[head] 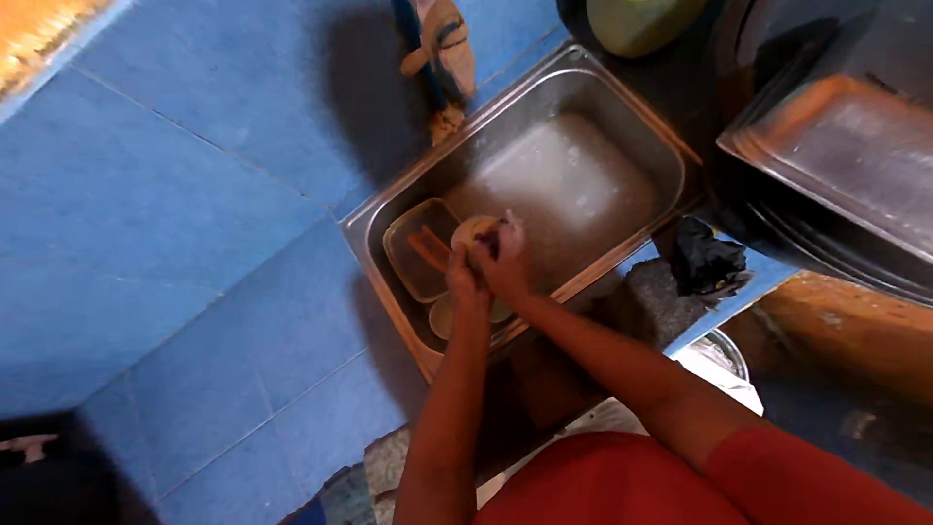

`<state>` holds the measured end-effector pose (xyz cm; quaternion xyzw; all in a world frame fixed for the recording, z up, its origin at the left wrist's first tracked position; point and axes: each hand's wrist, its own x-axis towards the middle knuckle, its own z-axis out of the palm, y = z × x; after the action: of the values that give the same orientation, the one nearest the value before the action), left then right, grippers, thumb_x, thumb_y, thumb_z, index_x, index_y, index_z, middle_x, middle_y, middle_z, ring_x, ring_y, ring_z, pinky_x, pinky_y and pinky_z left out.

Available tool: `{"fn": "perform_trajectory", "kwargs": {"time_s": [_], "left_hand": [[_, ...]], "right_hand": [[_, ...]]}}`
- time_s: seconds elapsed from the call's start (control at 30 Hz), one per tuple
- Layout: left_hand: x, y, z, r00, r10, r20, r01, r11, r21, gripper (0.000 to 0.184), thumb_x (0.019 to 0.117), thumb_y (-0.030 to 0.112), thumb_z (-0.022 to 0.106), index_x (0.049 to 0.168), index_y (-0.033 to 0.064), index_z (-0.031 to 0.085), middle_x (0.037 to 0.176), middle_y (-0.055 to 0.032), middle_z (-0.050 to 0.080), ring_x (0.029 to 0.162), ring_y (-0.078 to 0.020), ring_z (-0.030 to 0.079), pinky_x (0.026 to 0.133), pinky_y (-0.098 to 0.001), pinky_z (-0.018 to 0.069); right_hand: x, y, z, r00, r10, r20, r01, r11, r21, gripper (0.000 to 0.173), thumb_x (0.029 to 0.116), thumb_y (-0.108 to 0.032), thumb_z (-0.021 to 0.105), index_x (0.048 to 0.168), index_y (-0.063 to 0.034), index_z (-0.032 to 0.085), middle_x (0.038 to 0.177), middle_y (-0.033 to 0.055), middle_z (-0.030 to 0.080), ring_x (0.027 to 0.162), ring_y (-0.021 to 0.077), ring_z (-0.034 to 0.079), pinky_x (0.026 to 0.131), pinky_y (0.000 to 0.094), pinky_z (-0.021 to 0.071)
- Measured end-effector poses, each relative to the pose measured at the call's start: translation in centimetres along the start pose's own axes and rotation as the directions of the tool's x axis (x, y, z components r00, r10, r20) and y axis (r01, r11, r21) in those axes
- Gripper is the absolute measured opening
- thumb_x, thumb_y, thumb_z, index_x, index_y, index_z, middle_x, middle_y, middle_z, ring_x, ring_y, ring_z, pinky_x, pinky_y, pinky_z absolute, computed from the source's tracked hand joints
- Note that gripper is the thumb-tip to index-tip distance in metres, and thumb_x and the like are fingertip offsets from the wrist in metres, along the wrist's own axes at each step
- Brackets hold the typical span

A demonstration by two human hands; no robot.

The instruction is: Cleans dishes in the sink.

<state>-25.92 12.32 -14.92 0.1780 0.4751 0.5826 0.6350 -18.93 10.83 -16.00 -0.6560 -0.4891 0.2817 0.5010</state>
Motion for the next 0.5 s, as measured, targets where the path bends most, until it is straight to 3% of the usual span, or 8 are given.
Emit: {"fn": "perform_trajectory", "kwargs": {"time_s": [0.03,0.07,0.13,0.2,0.3,0.4,0.43,0.5], "left_hand": [[-0.1,-0.4,-0.2,1.000,0.008,-0.003,-0.008,0.999,0.041,0.021,0.1105,0.021,0.040,0.116,0.0074,0.055,0.091,-0.0041,0.066,0.081,-0.0114,0.067,0.074,-0.0301,0.0588],[-0.3,-0.6,-0.4,1.000,0.008,0.022,-0.009,0.997,0.077,0.021,0.1107,0.021,0.040,0.116,0.0071,0.055,0.091,-0.0034,0.066,0.081,-0.0105,0.067,0.075,-0.0292,0.0589],[-0.9,-0.4,-1.0,0.996,-0.014,0.085,0.000,0.988,0.154,0.024,0.1112,0.019,0.039,0.127,0.0057,0.050,0.105,-0.0059,0.064,0.093,-0.0133,0.066,0.085,-0.0332,0.0576],[-1.5,-0.2,-1.2,0.997,-0.022,0.074,0.005,0.975,0.222,0.029,0.1110,0.018,0.042,0.135,0.0029,0.048,0.114,-0.0104,0.063,0.100,-0.0173,0.066,0.088,-0.0381,0.0577],[-1.8,-0.3,-1.5,0.996,-0.007,0.088,-0.012,0.978,0.210,0.032,0.1109,0.018,0.042,0.138,0.0011,0.047,0.121,-0.0130,0.062,0.107,-0.0207,0.065,0.094,-0.0415,0.0562],[-1.6,-0.6,-1.2,0.997,0.030,0.075,-0.045,0.978,0.203,0.033,0.1117,0.020,0.040,0.138,0.0018,0.047,0.121,-0.0125,0.062,0.107,-0.0194,0.065,0.093,-0.0409,0.0565],[-1.6,-0.5,-1.0,0.997,0.038,0.064,-0.052,0.970,0.239,0.035,0.1119,0.022,0.040,0.139,0.0021,0.047,0.120,-0.0121,0.063,0.106,-0.0184,0.065,0.092,-0.0401,0.0569],[-1.8,-0.4,-0.9,0.996,0.074,0.053,-0.089,0.919,0.383,0.032,0.1117,0.024,0.040,0.133,0.0026,0.051,0.109,-0.0081,0.066,0.095,-0.0120,0.067,0.084,-0.0330,0.0583]], "right_hand": [[-0.3,-0.2,-0.1,0.997,-0.043,0.060,0.049,0.993,-0.106,0.045,0.1008,-0.037,0.062,0.127,-0.0010,0.066,0.156,0.0261,0.044,0.149,0.0454,0.035,0.121,0.0552,0.0322],[-0.1,-0.1,-0.1,0.994,-0.081,0.072,0.092,0.981,-0.173,0.042,0.1015,-0.035,0.061,0.128,-0.0023,0.068,0.155,0.0262,0.046,0.147,0.0488,0.036,0.121,0.0580,0.0315],[1.3,0.2,-0.3,0.998,-0.050,0.047,0.057,0.981,-0.183,0.034,0.1026,-0.024,0.058,0.126,-0.0014,0.070,0.140,0.0235,0.061,0.134,0.0427,0.056,0.115,0.0550,0.0426],[3.6,-0.1,-1.6,0.977,0.183,0.110,-0.169,0.977,-0.130,0.033,0.1073,-0.022,0.050,0.127,-0.0028,0.068,0.123,0.0196,0.069,0.116,0.0352,0.067,0.099,0.0534,0.0529],[6.1,-0.1,-2.9,0.866,0.481,0.139,-0.481,0.876,-0.036,0.035,0.1077,-0.025,0.049,0.130,-0.0046,0.066,0.119,0.0199,0.071,0.114,0.0364,0.067,0.097,0.0577,0.0511],[4.0,0.6,-1.5,0.933,0.360,-0.011,-0.357,0.928,0.103,0.033,0.1045,-0.029,0.057,0.113,0.0011,0.066,0.097,0.0179,0.069,0.091,0.0308,0.068,0.082,0.0514,0.0549],[2.8,0.6,-1.0,0.963,0.268,-0.017,-0.264,0.956,0.130,0.031,0.1032,-0.028,0.059,0.113,0.0018,0.065,0.099,0.0175,0.067,0.092,0.0288,0.066,0.082,0.0484,0.0551],[0.3,-0.5,-0.7,0.989,0.117,0.091,-0.124,0.990,0.070,0.034,0.1033,-0.025,0.059,0.123,0.0014,0.066,0.121,0.0219,0.065,0.114,0.0337,0.064,0.098,0.0492,0.0537]]}}
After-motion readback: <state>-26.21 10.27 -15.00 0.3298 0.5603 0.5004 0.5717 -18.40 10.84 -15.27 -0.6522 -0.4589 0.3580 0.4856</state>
